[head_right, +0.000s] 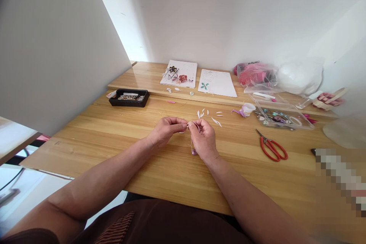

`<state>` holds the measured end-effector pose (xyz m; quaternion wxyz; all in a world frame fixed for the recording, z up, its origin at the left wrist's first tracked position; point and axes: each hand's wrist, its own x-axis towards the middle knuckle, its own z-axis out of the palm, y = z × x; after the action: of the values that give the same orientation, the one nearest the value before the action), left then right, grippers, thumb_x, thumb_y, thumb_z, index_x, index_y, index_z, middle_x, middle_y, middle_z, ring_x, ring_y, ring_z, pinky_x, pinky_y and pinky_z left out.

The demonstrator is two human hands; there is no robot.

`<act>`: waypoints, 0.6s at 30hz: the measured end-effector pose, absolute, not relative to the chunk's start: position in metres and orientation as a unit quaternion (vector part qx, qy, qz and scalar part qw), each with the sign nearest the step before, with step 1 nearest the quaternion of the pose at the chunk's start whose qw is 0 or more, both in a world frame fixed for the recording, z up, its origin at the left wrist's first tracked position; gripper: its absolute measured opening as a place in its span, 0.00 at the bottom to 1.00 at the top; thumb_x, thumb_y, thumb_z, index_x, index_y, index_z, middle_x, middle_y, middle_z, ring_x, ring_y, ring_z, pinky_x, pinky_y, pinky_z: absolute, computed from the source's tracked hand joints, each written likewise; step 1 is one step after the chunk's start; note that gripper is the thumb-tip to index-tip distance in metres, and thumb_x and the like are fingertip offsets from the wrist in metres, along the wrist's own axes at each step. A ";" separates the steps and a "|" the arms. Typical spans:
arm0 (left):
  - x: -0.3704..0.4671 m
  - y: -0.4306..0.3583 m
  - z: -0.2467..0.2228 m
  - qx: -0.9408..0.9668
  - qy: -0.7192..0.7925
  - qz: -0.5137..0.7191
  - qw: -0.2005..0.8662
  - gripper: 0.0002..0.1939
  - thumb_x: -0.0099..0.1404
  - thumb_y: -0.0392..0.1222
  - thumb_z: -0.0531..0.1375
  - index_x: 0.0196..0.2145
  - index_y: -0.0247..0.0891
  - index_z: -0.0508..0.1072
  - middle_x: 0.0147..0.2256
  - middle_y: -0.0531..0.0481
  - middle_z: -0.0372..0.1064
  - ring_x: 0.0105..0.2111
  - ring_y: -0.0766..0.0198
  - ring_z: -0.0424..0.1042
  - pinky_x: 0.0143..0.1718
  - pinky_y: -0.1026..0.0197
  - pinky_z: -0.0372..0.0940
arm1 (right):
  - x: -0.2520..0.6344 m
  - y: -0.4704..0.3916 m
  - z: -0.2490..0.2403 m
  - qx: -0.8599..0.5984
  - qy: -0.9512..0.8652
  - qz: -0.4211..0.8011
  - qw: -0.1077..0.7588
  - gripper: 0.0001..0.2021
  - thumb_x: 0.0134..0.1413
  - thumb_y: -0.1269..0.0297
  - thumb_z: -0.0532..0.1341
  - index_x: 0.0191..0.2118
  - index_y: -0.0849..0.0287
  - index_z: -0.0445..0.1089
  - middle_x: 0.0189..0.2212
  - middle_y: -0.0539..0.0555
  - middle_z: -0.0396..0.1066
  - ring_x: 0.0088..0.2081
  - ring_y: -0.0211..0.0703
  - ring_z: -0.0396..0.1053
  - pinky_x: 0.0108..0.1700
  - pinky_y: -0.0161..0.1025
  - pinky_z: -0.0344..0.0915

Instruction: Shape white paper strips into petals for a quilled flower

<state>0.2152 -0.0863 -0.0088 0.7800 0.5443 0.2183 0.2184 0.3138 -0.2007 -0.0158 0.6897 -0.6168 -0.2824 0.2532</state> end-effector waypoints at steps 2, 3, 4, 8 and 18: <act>0.215 -0.087 -0.008 0.538 0.223 0.220 0.783 0.16 0.44 0.44 0.75 0.29 0.32 0.81 0.28 0.46 0.76 0.30 0.66 0.70 0.39 0.59 0.64 | 0.313 -0.200 -0.016 -0.617 -0.281 0.250 0.692 0.12 0.53 0.55 0.67 0.30 0.55 0.67 0.16 0.42 0.62 0.13 0.30 0.52 0.13 0.30 0.50; 0.215 -0.087 -0.008 0.536 0.223 0.220 0.784 0.15 0.44 0.44 0.75 0.28 0.32 0.81 0.28 0.46 0.76 0.30 0.66 0.70 0.39 0.59 0.64 | 0.313 -0.200 -0.016 -0.616 -0.281 0.250 0.693 0.12 0.53 0.54 0.67 0.30 0.55 0.67 0.16 0.42 0.62 0.13 0.30 0.52 0.13 0.30 0.50; 0.216 -0.087 -0.008 0.534 0.222 0.219 0.786 0.16 0.44 0.45 0.75 0.28 0.32 0.81 0.28 0.46 0.76 0.29 0.66 0.70 0.40 0.59 0.64 | 0.312 -0.200 -0.016 -0.614 -0.281 0.251 0.693 0.12 0.53 0.54 0.67 0.30 0.55 0.67 0.16 0.42 0.62 0.13 0.30 0.52 0.13 0.30 0.50; 0.217 -0.089 -0.010 0.525 0.224 0.223 0.790 0.16 0.44 0.46 0.75 0.27 0.32 0.80 0.27 0.47 0.75 0.28 0.66 0.69 0.39 0.59 0.65 | 0.310 -0.201 -0.015 -0.609 -0.285 0.257 0.694 0.12 0.53 0.53 0.67 0.30 0.54 0.66 0.15 0.41 0.60 0.12 0.30 0.51 0.13 0.30 0.49; 0.219 -0.094 -0.013 0.541 0.233 0.262 0.764 0.17 0.48 0.49 0.73 0.28 0.34 0.76 0.26 0.52 0.72 0.26 0.69 0.67 0.31 0.64 0.65 | 0.307 -0.198 -0.015 -0.594 -0.254 0.261 0.717 0.12 0.53 0.55 0.67 0.30 0.55 0.66 0.15 0.42 0.63 0.12 0.28 0.50 0.13 0.29 0.47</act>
<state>0.2190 -0.0945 -0.0128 0.7640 0.5414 0.2332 0.2622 0.3066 -0.1977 -0.0145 0.7170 -0.5942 -0.2544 0.2610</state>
